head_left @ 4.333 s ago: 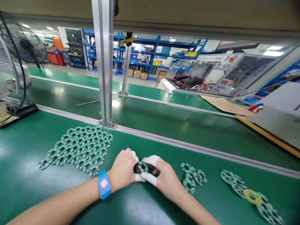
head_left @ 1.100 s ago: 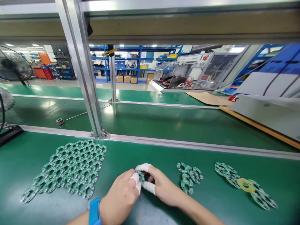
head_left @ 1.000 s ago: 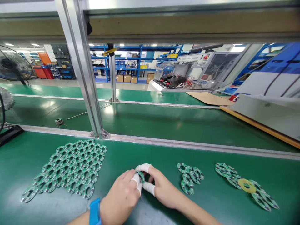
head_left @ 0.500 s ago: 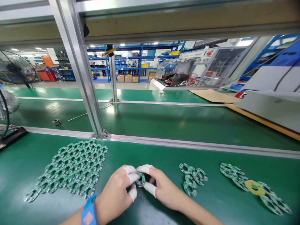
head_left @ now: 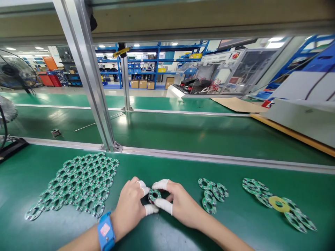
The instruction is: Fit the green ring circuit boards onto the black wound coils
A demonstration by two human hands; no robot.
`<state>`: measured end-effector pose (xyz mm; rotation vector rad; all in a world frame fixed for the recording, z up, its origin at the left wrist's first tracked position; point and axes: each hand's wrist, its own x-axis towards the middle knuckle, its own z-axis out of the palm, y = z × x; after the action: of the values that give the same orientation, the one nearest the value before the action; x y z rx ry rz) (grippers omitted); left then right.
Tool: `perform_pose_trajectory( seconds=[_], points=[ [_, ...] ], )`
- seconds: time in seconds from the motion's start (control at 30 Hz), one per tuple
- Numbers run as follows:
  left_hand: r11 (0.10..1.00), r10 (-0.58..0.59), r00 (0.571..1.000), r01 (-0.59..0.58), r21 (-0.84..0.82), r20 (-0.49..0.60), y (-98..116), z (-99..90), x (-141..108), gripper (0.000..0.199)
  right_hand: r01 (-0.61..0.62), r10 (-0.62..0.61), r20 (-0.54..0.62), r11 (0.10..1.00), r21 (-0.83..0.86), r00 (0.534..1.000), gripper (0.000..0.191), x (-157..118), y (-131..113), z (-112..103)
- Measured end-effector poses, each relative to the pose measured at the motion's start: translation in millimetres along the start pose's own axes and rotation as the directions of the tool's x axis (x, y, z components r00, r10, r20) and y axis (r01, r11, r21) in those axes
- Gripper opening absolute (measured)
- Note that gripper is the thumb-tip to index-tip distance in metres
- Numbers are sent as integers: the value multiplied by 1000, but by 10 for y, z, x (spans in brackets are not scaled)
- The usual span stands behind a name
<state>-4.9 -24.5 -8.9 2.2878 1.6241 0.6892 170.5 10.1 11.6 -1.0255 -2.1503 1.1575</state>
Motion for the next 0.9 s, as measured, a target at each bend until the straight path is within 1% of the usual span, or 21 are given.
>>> perform_pose_trajectory(
  seconds=[0.07, 0.2, 0.3, 0.5, 0.67, 0.83, 0.9],
  points=[
    [1000, -8, 1000, 8, -9, 2, -6, -5, 3, 28, -5, 5, -15, 1000, -2, 1000, 23, -5, 4, 5],
    [1000, 5, 1000, -5, -10, -24, -13, 11, 17, 30, -72, 70, -70, 997, -20, 995, 27, -21, 22, 60],
    [1000, 20, 999, -20, -5, -25, -16, 21, 19, 31, -76, 72, -97, 996, -41, 993, 27, -26, 31, 104],
    [1000, 23, 1000, -23, 13, 5, -19, 1, 38, 30, -105, 100, -119, 994, -37, 988, 28, -22, 3, 122],
    [1000, 13, 999, -14, 19, 31, -11, -16, 53, 29, -116, 108, -127, 992, -54, 986, 24, -25, -65, 119],
    [1000, 16, 999, -16, 15, 37, -23, 23, 49, 26, -183, 168, -151, 979, -88, 974, 22, -18, -109, 138],
    [1000, 14, 999, -14, 16, 45, -28, 10, 49, 24, -190, 175, -147, 977, -94, 973, 22, -14, -107, 143]
  ],
)
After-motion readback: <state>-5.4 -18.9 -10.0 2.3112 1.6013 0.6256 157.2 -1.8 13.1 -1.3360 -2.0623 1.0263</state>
